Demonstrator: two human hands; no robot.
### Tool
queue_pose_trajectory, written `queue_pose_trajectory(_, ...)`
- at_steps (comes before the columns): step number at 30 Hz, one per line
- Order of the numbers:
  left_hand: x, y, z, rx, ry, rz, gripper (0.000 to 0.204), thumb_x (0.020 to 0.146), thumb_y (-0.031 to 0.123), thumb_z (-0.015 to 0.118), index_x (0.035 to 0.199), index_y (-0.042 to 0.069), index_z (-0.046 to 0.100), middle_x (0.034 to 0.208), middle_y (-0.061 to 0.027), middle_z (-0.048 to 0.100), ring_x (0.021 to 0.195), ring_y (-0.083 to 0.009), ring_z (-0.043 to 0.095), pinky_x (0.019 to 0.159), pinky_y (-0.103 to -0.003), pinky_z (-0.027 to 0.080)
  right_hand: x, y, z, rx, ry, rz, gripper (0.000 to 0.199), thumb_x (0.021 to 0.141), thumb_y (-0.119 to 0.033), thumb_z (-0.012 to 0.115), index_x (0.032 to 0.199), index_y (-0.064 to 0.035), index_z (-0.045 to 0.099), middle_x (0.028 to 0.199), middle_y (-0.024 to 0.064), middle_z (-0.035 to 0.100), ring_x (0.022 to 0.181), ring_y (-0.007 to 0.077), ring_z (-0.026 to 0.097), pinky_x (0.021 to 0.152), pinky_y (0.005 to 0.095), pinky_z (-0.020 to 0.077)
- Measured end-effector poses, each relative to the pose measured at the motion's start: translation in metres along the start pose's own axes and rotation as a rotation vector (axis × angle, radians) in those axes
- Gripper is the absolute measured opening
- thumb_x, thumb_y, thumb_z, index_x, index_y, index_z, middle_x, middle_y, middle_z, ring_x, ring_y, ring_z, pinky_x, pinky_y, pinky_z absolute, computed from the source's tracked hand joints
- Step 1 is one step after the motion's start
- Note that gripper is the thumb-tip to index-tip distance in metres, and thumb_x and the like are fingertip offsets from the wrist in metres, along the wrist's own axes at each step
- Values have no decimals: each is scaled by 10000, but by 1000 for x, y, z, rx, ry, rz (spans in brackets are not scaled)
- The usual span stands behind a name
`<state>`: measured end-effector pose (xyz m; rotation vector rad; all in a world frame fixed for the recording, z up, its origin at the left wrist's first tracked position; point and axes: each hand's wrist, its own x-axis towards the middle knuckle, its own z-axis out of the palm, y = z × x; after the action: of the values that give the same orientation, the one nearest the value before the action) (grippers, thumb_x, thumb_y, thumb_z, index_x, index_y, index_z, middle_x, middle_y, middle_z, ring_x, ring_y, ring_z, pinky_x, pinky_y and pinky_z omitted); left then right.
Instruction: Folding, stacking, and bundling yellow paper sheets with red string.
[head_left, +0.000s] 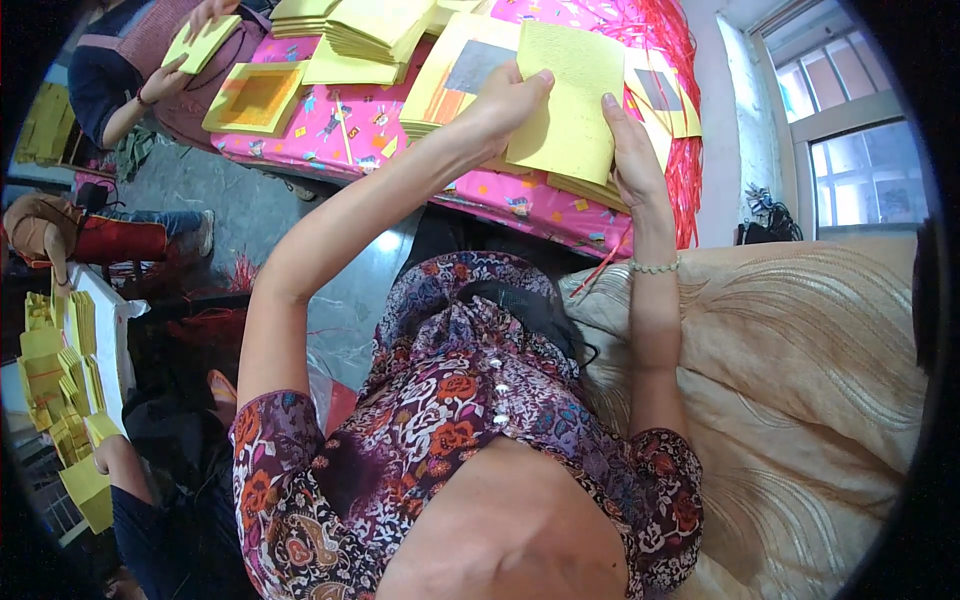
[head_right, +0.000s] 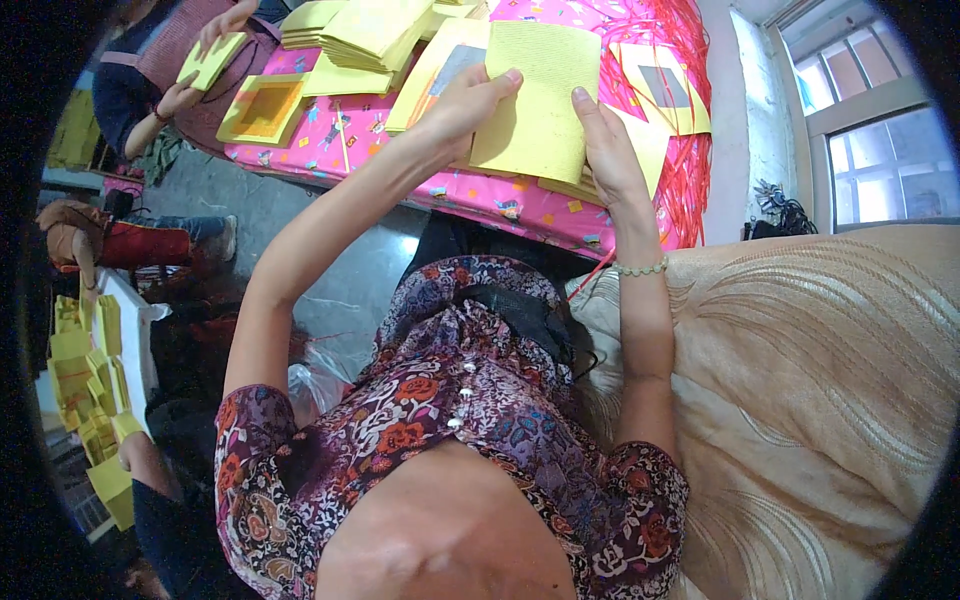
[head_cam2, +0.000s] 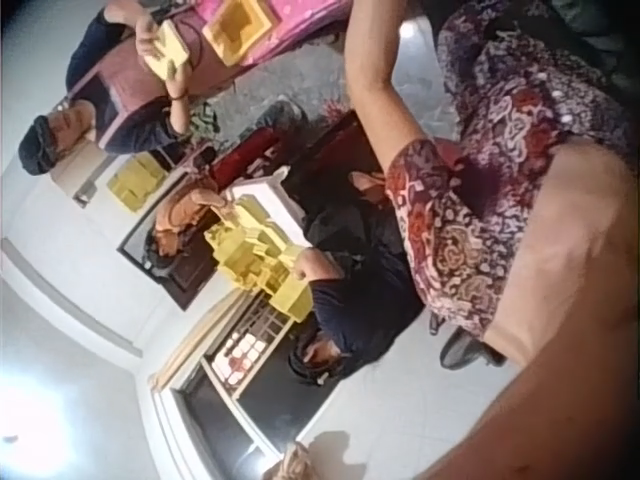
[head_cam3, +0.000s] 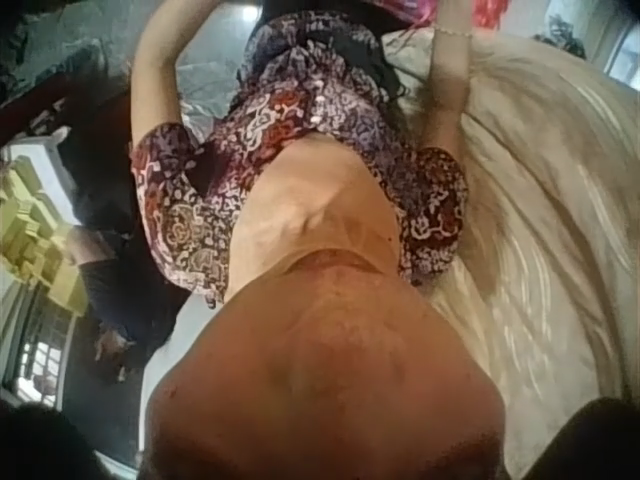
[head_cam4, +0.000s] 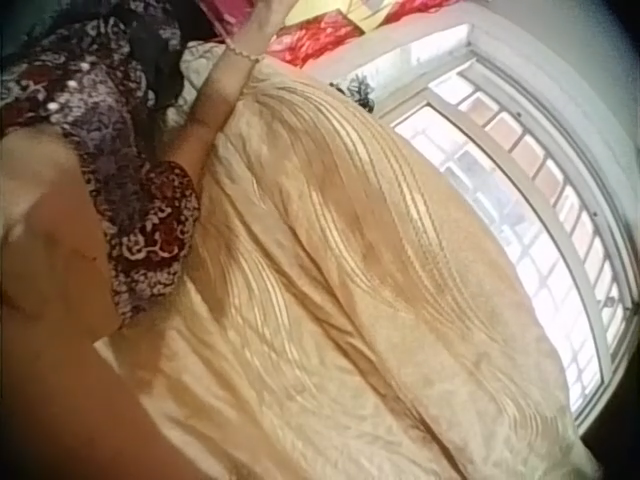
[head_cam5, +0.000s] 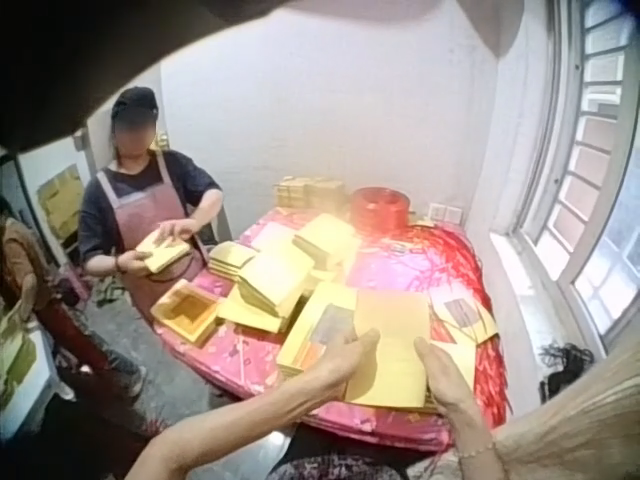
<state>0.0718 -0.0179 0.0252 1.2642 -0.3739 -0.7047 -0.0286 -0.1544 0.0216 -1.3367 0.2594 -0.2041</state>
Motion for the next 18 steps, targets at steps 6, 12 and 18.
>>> queue_pose_trajectory(6, 13, 6, -3, -64, 16, -240, 327, 969, 196, 466, 1194, -41, 483, 1104, -157, 597, 956, -227, 611, 817, -358, 512, 10, -5, -4, -181, 10, 28, 442, 990, -327, 420, 1191, 50, 534, 1076, 114, 627, 969, 137, 592, 852, 266, 453)
queue_pose_trajectory(12, 31, 4, -10, -26, 93, -303, 351, 963, 199, 481, 1195, -64, 474, 1100, -168, 594, 967, -229, 604, 844, -343, 497, 15, -26, -2, -377, 37, 178, 479, 989, -362, 398, 1135, 62, 566, 1002, 113, 646, 889, 131, 601, 804, 266, 461)
queue_pose_trajectory(18, 28, 5, -6, 50, 145, -298, 341, 958, 216, 496, 1170, -51, 490, 1052, -149, 600, 932, -228, 606, 815, -343, 499, 18, -5, -3, -287, 15, 4, 469, 990, -344, 406, 1155, 70, 553, 1011, 120, 645, 889, 144, 602, 815, 267, 458)
